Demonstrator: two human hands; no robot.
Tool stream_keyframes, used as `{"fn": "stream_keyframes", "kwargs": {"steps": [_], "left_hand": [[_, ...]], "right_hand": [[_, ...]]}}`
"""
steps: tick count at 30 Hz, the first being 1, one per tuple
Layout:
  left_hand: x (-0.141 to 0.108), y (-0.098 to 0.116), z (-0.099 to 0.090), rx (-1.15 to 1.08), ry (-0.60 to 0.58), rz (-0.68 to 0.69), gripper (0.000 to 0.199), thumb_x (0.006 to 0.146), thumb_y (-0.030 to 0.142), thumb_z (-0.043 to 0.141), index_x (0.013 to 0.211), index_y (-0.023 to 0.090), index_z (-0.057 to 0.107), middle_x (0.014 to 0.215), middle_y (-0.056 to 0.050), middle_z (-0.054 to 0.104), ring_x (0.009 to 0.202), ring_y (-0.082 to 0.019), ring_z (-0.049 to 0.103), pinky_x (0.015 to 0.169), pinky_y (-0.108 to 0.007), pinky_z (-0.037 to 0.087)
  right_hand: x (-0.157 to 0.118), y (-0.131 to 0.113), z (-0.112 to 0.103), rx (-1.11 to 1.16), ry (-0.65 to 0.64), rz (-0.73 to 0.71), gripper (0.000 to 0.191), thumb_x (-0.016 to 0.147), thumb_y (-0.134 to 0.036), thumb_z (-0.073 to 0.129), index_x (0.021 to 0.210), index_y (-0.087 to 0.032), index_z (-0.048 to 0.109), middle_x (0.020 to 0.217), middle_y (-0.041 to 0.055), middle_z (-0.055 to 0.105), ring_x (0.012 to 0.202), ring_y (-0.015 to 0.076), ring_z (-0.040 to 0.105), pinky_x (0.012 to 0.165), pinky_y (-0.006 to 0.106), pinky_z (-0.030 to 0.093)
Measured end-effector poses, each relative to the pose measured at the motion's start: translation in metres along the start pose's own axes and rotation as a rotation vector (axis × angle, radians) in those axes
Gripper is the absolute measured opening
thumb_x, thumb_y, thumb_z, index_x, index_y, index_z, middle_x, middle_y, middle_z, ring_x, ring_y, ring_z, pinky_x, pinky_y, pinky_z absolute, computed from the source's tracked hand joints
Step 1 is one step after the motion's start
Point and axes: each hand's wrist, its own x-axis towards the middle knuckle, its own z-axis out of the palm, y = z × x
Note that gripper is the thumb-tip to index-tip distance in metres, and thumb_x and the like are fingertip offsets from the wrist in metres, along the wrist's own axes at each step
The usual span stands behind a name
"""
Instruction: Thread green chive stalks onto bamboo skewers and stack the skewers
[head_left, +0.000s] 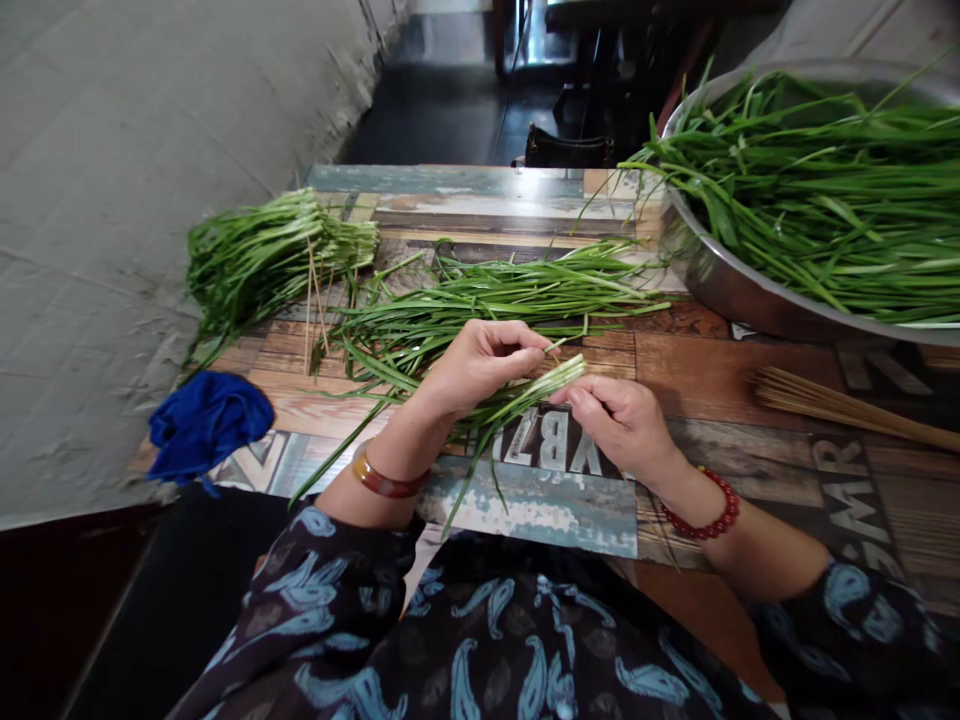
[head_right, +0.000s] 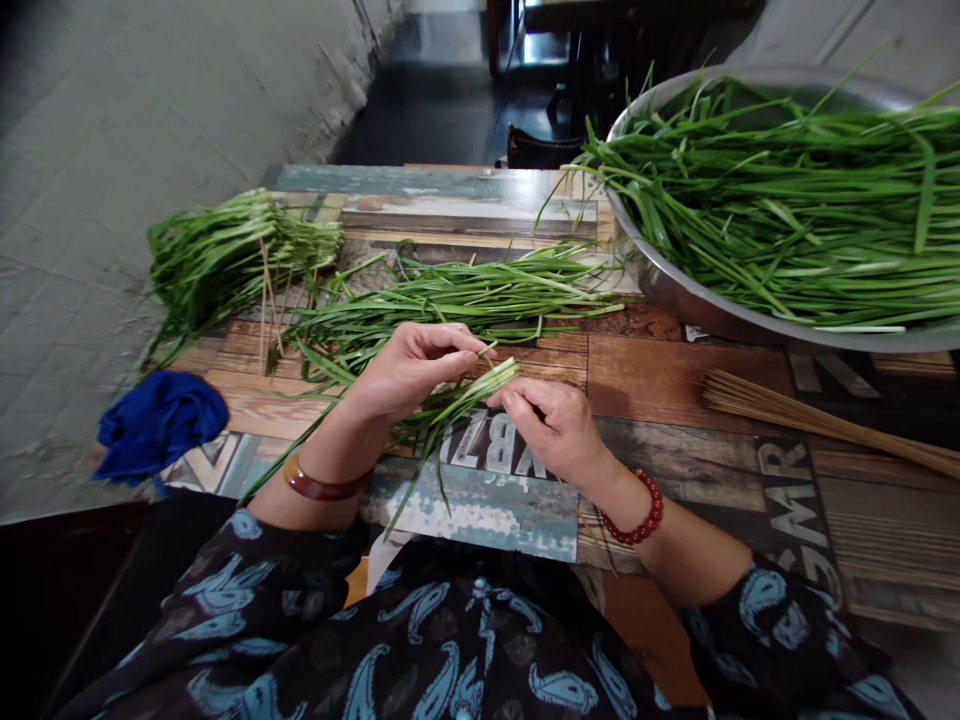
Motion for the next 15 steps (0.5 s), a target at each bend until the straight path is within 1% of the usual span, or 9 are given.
{"fn": "stream_keyframes", "kwargs": {"steps": [7, 12, 15], "left_hand": [[-0.0004, 0.001, 0.0009, -0.017, -0.008, -0.021, 0.018, 0.072, 0.031, 0.075, 0.077, 0.013, 0.077, 0.077, -0.006, 0.072, 0.067, -0.012, 0.059, 0.061, -0.022, 0.044], [-0.0009, 0.0014, -0.0001, -0.076, -0.039, -0.077, 0.02, 0.071, 0.033, 0.076, 0.072, 0.013, 0.076, 0.077, -0.007, 0.073, 0.063, -0.011, 0.057, 0.057, -0.021, 0.042], [-0.0009, 0.0018, -0.0003, -0.095, -0.059, -0.132, 0.022, 0.071, 0.034, 0.075, 0.071, 0.012, 0.075, 0.074, -0.007, 0.072, 0.058, -0.009, 0.054, 0.052, -0.02, 0.038]], "right_hand": [[0.0003, -0.0001, -0.0006, -0.019, -0.019, 0.022, 0.029, 0.092, -0.025, 0.046, 0.083, -0.018, 0.072, 0.058, -0.0001, 0.06, 0.06, 0.014, 0.06, 0.056, 0.024, 0.045], [0.0013, -0.0008, -0.0018, -0.039, -0.024, -0.016, 0.029, 0.092, -0.024, 0.046, 0.081, -0.019, 0.072, 0.057, -0.0006, 0.061, 0.058, 0.0134, 0.06, 0.057, 0.025, 0.046], [0.0015, -0.0018, -0.0022, -0.055, -0.034, -0.019, 0.029, 0.093, -0.024, 0.046, 0.081, -0.019, 0.072, 0.058, -0.0003, 0.062, 0.057, 0.0133, 0.06, 0.058, 0.025, 0.046]]}}
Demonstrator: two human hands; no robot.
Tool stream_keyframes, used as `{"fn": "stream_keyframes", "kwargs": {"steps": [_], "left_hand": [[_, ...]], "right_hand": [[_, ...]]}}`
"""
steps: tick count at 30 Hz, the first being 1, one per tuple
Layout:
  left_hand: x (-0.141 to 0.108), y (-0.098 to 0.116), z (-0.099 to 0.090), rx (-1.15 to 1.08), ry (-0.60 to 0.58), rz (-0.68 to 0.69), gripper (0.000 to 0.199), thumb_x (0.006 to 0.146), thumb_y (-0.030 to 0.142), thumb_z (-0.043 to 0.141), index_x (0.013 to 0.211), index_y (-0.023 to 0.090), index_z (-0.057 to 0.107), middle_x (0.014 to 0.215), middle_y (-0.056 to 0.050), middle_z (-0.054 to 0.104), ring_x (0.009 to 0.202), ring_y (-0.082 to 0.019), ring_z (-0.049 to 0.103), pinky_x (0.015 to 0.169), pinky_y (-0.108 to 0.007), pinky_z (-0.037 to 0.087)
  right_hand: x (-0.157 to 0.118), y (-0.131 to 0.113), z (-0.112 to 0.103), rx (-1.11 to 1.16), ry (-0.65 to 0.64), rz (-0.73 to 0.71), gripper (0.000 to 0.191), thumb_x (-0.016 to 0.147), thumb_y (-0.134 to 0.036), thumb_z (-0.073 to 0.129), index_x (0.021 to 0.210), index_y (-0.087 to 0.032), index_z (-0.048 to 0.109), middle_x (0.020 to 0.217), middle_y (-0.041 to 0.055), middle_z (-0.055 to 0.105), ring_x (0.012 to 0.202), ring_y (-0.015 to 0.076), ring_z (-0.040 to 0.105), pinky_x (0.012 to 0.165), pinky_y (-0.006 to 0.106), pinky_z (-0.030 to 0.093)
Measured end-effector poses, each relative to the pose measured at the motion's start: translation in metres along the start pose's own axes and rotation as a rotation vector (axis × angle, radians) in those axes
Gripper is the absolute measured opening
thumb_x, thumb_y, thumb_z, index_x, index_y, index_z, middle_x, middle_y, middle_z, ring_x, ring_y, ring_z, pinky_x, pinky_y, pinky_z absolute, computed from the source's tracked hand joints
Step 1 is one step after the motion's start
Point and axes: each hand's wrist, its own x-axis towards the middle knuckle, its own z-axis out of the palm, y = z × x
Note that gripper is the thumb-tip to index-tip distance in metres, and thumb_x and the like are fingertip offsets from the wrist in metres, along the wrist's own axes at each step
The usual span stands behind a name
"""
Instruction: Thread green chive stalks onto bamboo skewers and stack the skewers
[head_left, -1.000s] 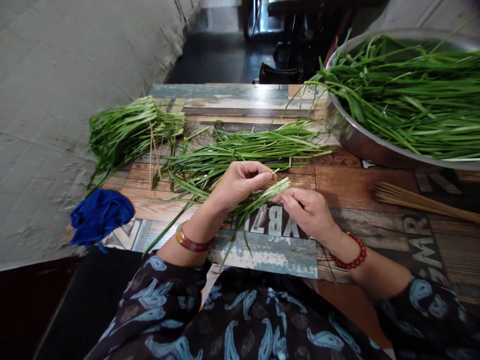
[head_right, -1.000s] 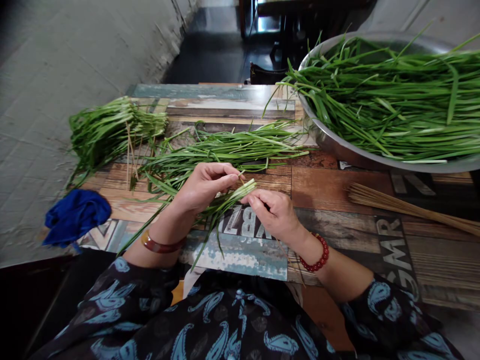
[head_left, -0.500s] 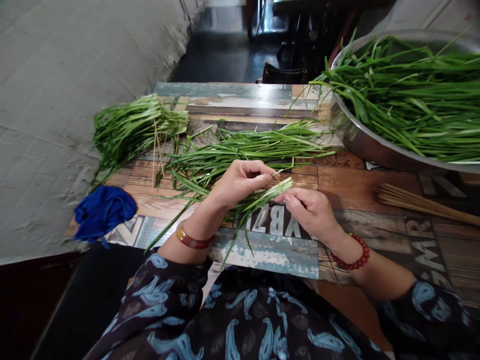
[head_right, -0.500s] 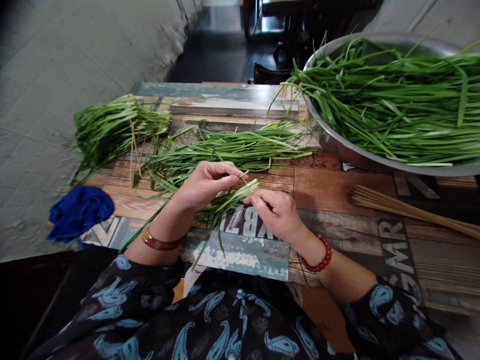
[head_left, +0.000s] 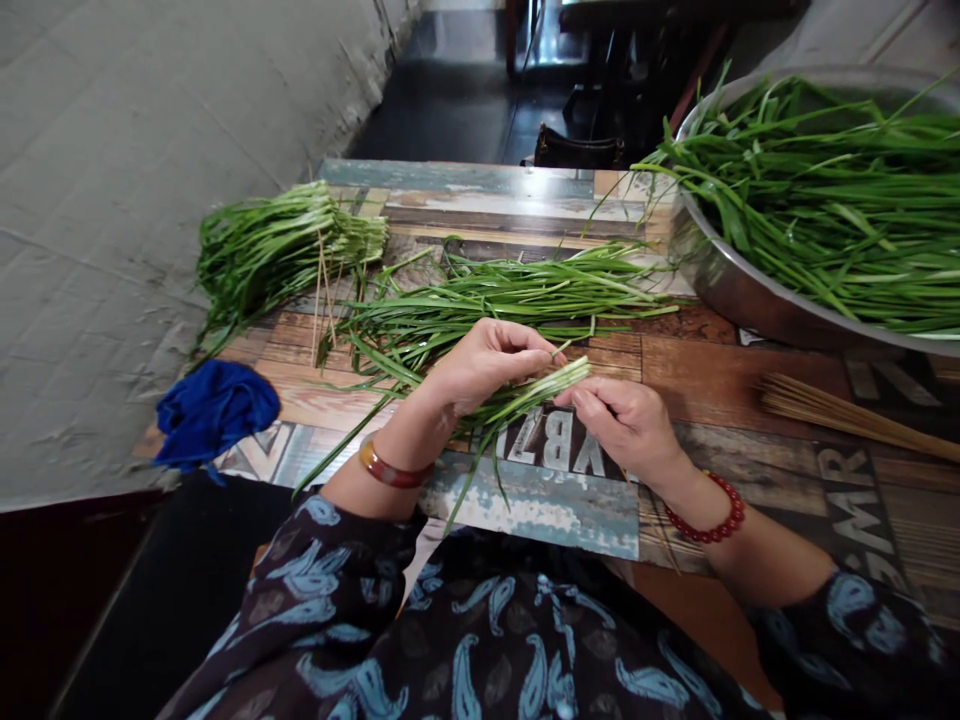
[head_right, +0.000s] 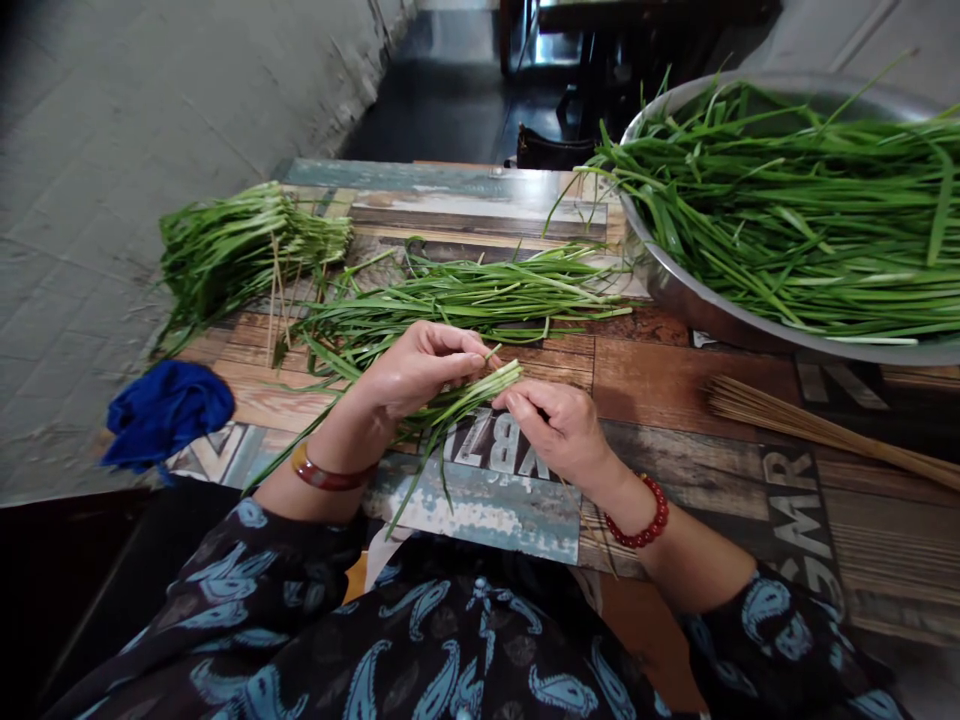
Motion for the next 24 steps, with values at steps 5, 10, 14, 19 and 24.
{"fn": "stream_keyframes", "kwargs": {"steps": [5, 10, 14, 19, 24], "left_hand": [[0.0, 0.0, 0.001, -0.018, -0.016, -0.032, 0.02, 0.07, 0.031, 0.073, 0.07, 0.012, 0.076, 0.067, -0.005, 0.069, 0.051, -0.007, 0.047, 0.047, -0.02, 0.031], [0.0, 0.0, 0.003, 0.008, -0.02, -0.027, 0.02, 0.069, 0.031, 0.073, 0.067, 0.011, 0.074, 0.062, -0.003, 0.063, 0.053, -0.007, 0.046, 0.048, -0.02, 0.032], [0.0, 0.0, 0.004, 0.083, 0.011, 0.064, 0.019, 0.069, 0.03, 0.072, 0.063, 0.012, 0.071, 0.07, -0.004, 0.065, 0.066, -0.011, 0.054, 0.061, -0.023, 0.042], [-0.001, 0.001, 0.006, 0.049, -0.012, 0.101, 0.026, 0.073, 0.038, 0.073, 0.072, 0.011, 0.072, 0.079, -0.007, 0.069, 0.073, -0.014, 0.059, 0.069, -0.026, 0.046], [-0.001, -0.001, 0.008, -0.046, -0.01, 0.009, 0.03, 0.071, 0.04, 0.076, 0.071, 0.011, 0.072, 0.07, -0.004, 0.068, 0.064, -0.011, 0.057, 0.063, -0.022, 0.043]], "right_hand": [[0.0, -0.001, 0.0, -0.047, 0.021, -0.033, 0.028, 0.092, -0.024, 0.046, 0.08, -0.019, 0.071, 0.064, 0.0007, 0.067, 0.058, 0.0129, 0.061, 0.059, 0.025, 0.047], [0.001, 0.0, 0.0, -0.044, 0.008, -0.029, 0.028, 0.094, -0.026, 0.047, 0.079, -0.019, 0.07, 0.058, -0.0003, 0.062, 0.057, 0.0133, 0.06, 0.058, 0.025, 0.046], [0.0, 0.006, 0.001, -0.008, -0.014, 0.025, 0.03, 0.095, -0.031, 0.046, 0.08, -0.019, 0.069, 0.057, 0.0001, 0.059, 0.058, 0.0138, 0.058, 0.053, 0.024, 0.043], [-0.001, 0.013, 0.004, 0.065, -0.033, 0.07, 0.033, 0.097, -0.036, 0.045, 0.081, -0.018, 0.069, 0.055, -0.0005, 0.056, 0.052, 0.0121, 0.053, 0.047, 0.023, 0.038], [0.002, 0.011, 0.004, 0.065, -0.035, 0.067, 0.034, 0.096, -0.037, 0.047, 0.078, -0.018, 0.069, 0.053, -0.0014, 0.056, 0.047, 0.0102, 0.05, 0.046, 0.022, 0.037]]}}
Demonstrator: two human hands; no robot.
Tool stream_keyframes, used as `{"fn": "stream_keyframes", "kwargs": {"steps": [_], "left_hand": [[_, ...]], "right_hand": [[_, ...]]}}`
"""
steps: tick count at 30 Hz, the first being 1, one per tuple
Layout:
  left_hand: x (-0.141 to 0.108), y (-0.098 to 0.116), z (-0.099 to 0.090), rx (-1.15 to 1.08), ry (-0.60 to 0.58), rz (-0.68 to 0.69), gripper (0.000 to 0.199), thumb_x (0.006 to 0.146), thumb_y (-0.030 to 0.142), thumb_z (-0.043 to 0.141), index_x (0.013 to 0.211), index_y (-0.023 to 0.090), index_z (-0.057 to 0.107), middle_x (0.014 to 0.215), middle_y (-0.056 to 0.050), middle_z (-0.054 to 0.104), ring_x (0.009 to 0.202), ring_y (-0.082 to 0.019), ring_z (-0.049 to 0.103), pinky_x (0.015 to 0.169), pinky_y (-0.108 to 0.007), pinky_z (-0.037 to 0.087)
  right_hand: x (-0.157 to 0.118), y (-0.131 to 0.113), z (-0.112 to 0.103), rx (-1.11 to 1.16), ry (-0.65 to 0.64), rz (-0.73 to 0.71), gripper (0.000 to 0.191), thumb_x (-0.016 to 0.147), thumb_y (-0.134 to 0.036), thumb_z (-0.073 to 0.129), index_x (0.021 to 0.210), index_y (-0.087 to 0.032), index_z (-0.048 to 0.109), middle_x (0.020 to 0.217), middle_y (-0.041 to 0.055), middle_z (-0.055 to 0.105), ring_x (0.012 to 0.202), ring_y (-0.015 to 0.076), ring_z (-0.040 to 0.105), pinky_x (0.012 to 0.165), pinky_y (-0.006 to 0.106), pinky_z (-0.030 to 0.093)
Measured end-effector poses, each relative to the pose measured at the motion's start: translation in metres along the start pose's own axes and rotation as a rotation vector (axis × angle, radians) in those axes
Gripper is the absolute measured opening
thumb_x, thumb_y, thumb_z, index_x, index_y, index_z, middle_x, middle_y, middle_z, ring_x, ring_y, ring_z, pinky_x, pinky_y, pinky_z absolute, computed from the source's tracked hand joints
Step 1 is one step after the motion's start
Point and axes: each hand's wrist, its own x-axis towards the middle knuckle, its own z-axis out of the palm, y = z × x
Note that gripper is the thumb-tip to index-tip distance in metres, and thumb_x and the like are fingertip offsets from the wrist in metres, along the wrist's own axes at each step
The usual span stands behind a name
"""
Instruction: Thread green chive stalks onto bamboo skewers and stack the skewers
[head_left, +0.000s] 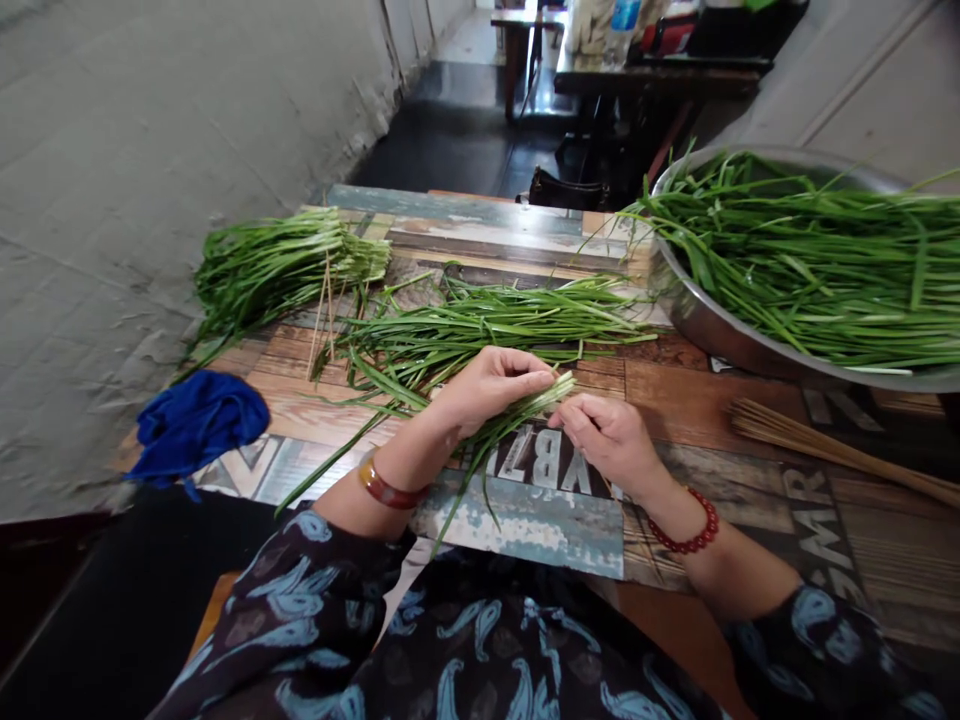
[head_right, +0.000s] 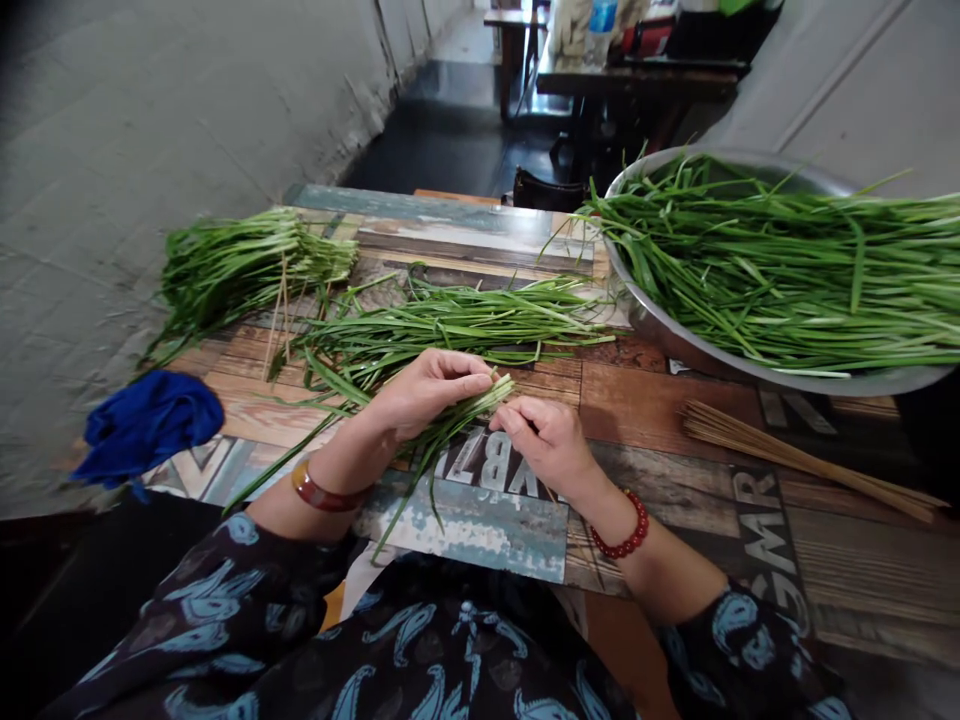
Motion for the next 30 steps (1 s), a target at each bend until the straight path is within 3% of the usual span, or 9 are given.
{"fn": "stream_keyframes", "kwargs": {"steps": [7, 13, 18, 30], "left_hand": [[0.003, -0.005, -0.002, -0.033, 0.108, 0.022, 0.027, 0.07, 0.038, 0.078, 0.076, 0.012, 0.072, 0.072, -0.002, 0.068, 0.063, -0.01, 0.056, 0.062, -0.022, 0.043], [0.003, -0.007, -0.003, -0.039, 0.155, 0.034, 0.026, 0.069, 0.035, 0.079, 0.072, 0.013, 0.065, 0.068, 0.001, 0.063, 0.06, -0.008, 0.052, 0.059, -0.02, 0.04], [0.003, -0.007, -0.005, -0.031, 0.119, -0.003, 0.026, 0.068, 0.033, 0.08, 0.071, 0.012, 0.064, 0.067, 0.001, 0.06, 0.06, -0.008, 0.05, 0.057, -0.02, 0.038], [0.005, -0.008, -0.004, -0.022, 0.034, -0.037, 0.028, 0.068, 0.035, 0.079, 0.062, 0.011, 0.065, 0.064, 0.0, 0.057, 0.059, -0.008, 0.047, 0.057, -0.021, 0.035]], "right_hand": [[0.003, -0.006, -0.001, -0.052, 0.007, -0.025, 0.034, 0.095, -0.032, 0.047, 0.075, -0.017, 0.069, 0.052, -0.0029, 0.056, 0.044, 0.0081, 0.047, 0.049, 0.021, 0.038], [0.003, -0.006, -0.001, -0.1, 0.021, -0.073, 0.032, 0.094, -0.026, 0.048, 0.073, -0.017, 0.069, 0.056, -0.0016, 0.062, 0.05, 0.009, 0.054, 0.055, 0.021, 0.041], [0.002, -0.003, 0.001, -0.114, 0.051, -0.123, 0.031, 0.094, -0.025, 0.049, 0.071, -0.018, 0.068, 0.065, 0.001, 0.069, 0.06, 0.0111, 0.062, 0.061, 0.021, 0.045], [-0.001, -0.001, 0.011, -0.144, 0.151, -0.187, 0.032, 0.096, -0.024, 0.048, 0.072, -0.019, 0.068, 0.069, 0.0029, 0.072, 0.065, 0.0138, 0.067, 0.064, 0.024, 0.048]]}}
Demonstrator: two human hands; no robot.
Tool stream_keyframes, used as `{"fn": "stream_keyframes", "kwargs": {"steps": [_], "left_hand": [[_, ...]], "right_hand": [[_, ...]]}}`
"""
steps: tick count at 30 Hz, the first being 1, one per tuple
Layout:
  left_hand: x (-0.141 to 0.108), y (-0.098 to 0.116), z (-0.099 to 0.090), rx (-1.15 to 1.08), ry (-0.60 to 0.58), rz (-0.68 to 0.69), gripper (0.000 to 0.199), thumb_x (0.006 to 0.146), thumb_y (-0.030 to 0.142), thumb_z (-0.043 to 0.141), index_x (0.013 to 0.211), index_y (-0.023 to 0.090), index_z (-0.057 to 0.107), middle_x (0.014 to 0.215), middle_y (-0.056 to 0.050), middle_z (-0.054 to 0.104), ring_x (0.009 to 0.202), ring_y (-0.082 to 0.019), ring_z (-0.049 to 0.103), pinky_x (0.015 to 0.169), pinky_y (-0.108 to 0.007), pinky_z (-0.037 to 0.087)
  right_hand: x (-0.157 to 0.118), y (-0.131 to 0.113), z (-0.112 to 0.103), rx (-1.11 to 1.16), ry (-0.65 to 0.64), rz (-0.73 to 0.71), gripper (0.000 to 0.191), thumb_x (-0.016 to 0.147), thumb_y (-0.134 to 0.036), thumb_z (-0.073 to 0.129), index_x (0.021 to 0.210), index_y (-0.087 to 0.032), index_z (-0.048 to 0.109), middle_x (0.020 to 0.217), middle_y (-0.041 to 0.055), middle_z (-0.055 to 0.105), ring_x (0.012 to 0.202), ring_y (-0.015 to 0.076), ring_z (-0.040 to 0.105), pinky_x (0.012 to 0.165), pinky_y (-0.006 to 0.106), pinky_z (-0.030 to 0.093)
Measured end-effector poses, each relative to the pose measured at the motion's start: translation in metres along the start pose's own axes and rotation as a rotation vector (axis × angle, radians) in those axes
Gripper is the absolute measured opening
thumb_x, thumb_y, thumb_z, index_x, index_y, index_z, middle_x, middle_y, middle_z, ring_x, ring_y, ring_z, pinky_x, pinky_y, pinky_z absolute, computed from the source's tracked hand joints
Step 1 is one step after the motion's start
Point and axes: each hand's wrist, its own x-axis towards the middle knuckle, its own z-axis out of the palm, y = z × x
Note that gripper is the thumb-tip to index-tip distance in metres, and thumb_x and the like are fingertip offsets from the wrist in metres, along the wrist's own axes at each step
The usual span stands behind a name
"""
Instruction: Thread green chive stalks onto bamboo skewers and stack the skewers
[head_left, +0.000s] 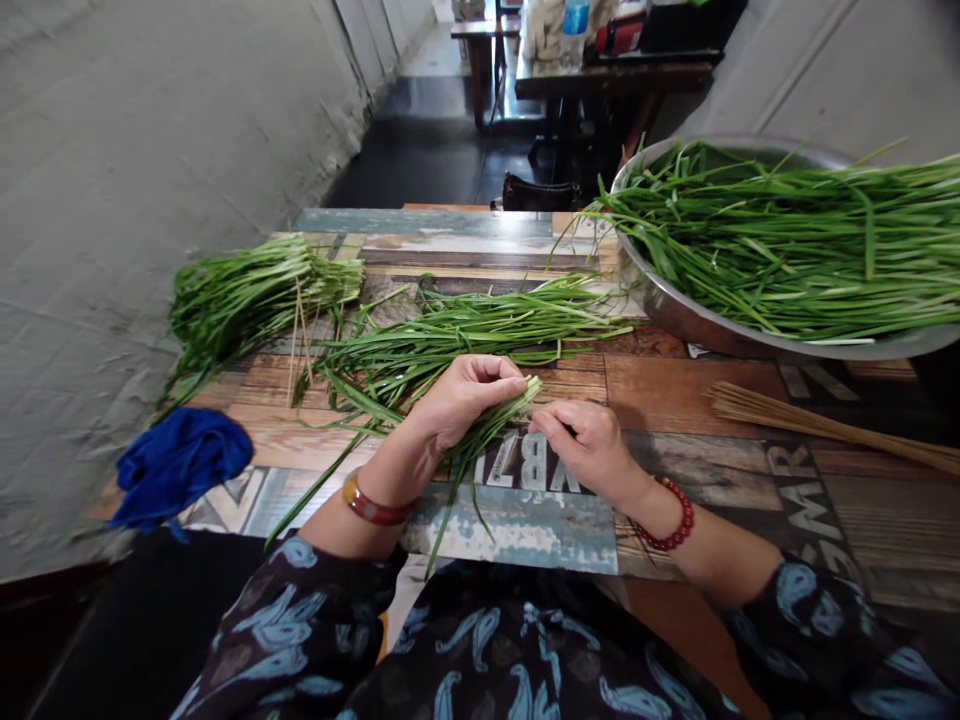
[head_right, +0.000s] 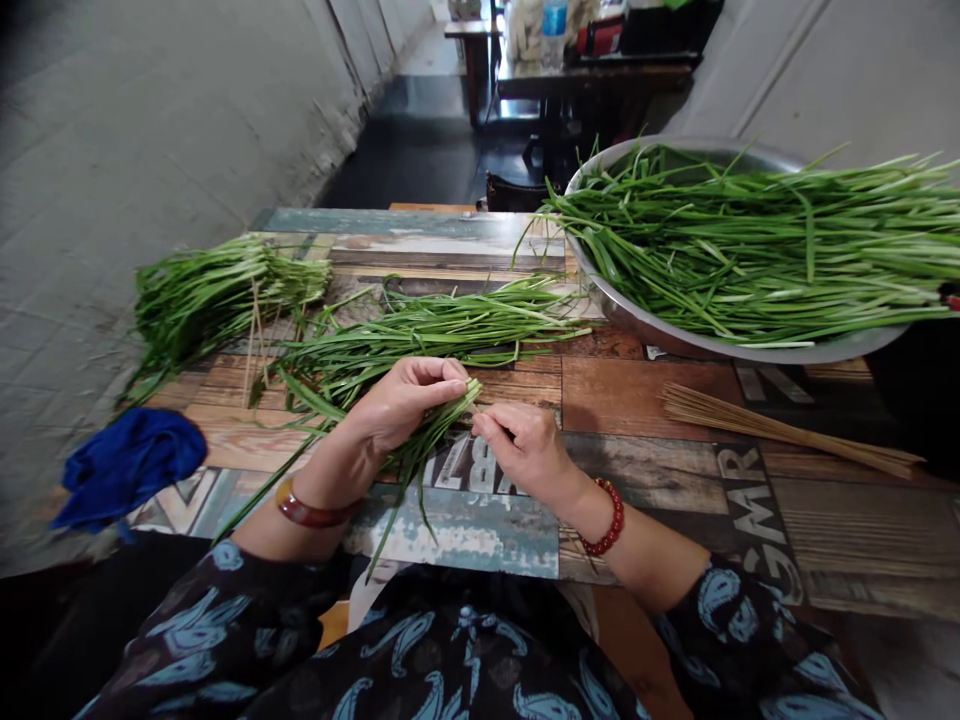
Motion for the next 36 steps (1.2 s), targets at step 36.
{"fn": "stream_keyframes", "kwargs": {"steps": [36], "left_hand": [[0.04, 0.035, -0.016, 0.852, 0.342, 0.457, 0.007, 0.08, 0.022, 0.058, 0.076, 0.017, 0.056, 0.071, 0.0, 0.057, 0.067, -0.012, 0.053, 0.066, -0.025, 0.042]], "right_hand": [[0.006, 0.011, 0.001, 0.165, -0.011, 0.166, 0.021, 0.086, -0.018, 0.056, 0.072, -0.015, 0.07, 0.066, 0.0016, 0.068, 0.061, 0.0111, 0.057, 0.061, 0.022, 0.039]]}}
